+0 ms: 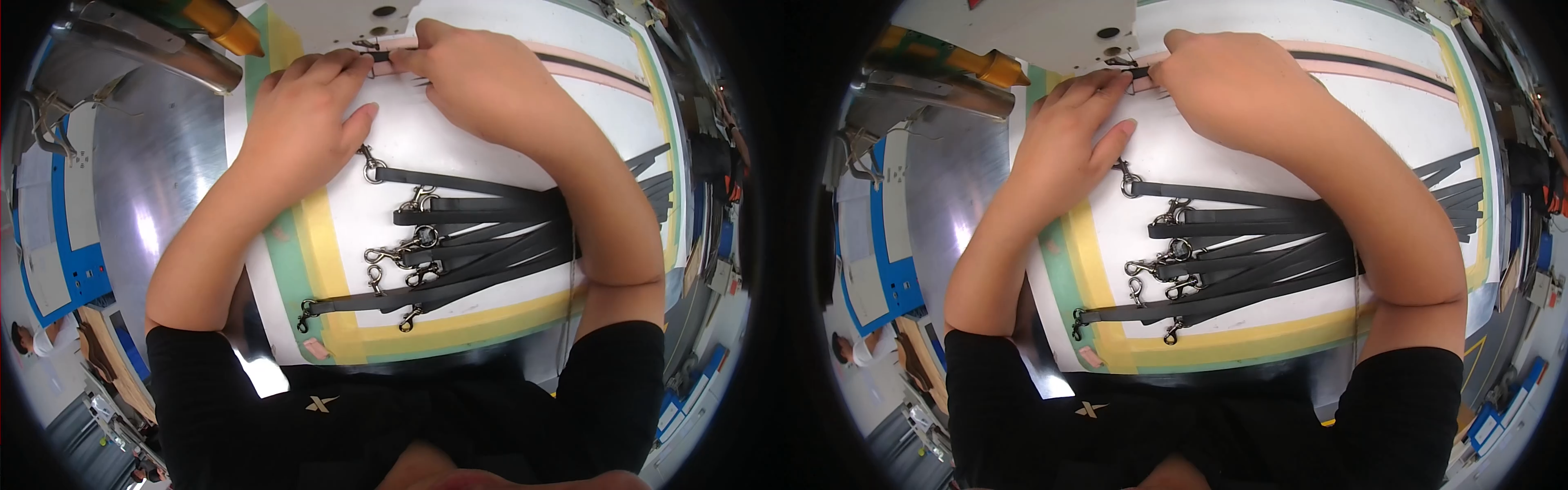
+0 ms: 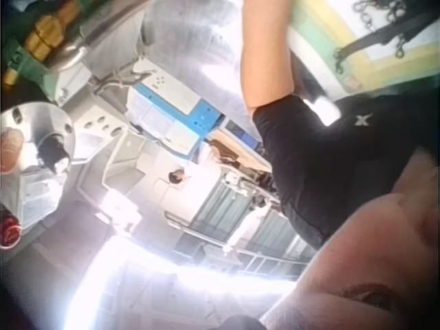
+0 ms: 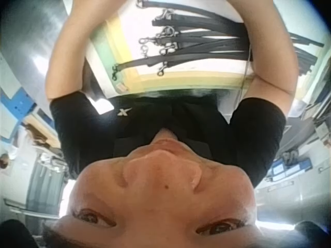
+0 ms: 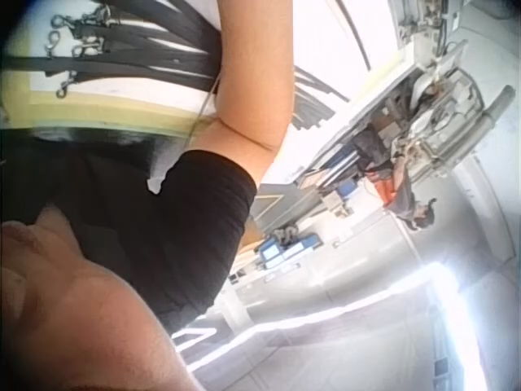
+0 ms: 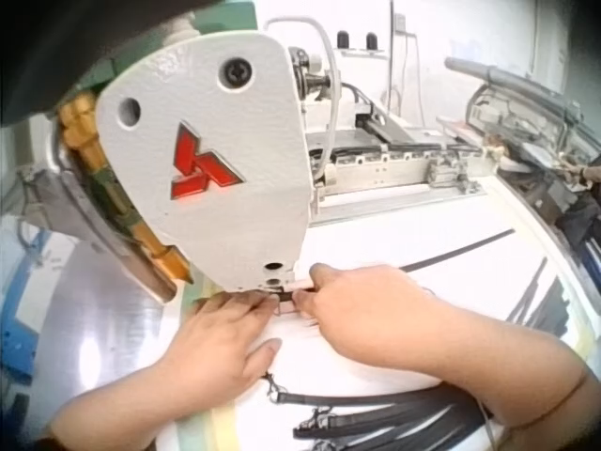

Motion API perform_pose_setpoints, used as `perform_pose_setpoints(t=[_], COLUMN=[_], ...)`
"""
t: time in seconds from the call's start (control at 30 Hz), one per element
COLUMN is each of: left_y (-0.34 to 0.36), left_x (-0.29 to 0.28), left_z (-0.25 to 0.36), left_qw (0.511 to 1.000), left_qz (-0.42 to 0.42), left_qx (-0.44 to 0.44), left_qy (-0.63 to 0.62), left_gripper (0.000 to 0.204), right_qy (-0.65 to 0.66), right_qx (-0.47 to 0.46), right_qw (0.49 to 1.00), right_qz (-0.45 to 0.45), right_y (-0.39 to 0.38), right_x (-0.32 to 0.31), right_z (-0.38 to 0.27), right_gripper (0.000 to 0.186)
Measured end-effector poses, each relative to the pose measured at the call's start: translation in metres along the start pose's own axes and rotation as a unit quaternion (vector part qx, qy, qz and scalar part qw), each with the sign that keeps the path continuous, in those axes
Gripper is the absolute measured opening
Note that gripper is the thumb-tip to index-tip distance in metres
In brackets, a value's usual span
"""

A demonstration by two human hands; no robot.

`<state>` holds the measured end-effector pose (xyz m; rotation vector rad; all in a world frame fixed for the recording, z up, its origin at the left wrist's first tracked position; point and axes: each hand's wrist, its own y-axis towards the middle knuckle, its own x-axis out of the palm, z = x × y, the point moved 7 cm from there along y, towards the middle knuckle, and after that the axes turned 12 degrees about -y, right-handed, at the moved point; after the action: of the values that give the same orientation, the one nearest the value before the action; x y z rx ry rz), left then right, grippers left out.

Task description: The recorder is using a specialized sewing machine to process leather or synthetic straps, likely attaching end clips or reinforcement.

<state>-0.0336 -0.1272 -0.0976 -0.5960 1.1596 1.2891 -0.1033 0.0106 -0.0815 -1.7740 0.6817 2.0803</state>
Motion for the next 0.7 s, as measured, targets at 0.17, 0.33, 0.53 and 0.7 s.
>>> perform_pose_setpoints(t=[0.17,0.33,0.53,0.7], left_y=[-0.0002,-0.0018,-0.004,-0.0029], left_x=[0.0022,-0.0003,0.002,0.0046], left_z=[-0.0003,-0.001,-0.001,-0.0026], left_qw=[1.0,1.0,1.0,1.0], left_qz=[-0.009,-0.004,-0.003,-0.01], left_qx=[-0.015,-0.015,-0.02,-0.026], left_qy=[0.011,0.006,0.001,0.005], left_gripper=[0.048,0.048,0.05,0.051], right_qy=[-0.006,-0.012,-0.01,-0.014], right_qx=[0.012,0.009,0.016,0.014], right_qw=[1.0,1.0,1.0,1.0], right_qz=[-0.012,0.002,-0.001,-0.013], right_y=[0.0016,0.0022,-0.0014,0.0011], right_x=[0.0016,0.0024,0.0038,0.0038], right_z=[-0.0025,-0.0028,-0.0021,-0.0035], right_gripper=[0.03,0.032,0.033,0.034])
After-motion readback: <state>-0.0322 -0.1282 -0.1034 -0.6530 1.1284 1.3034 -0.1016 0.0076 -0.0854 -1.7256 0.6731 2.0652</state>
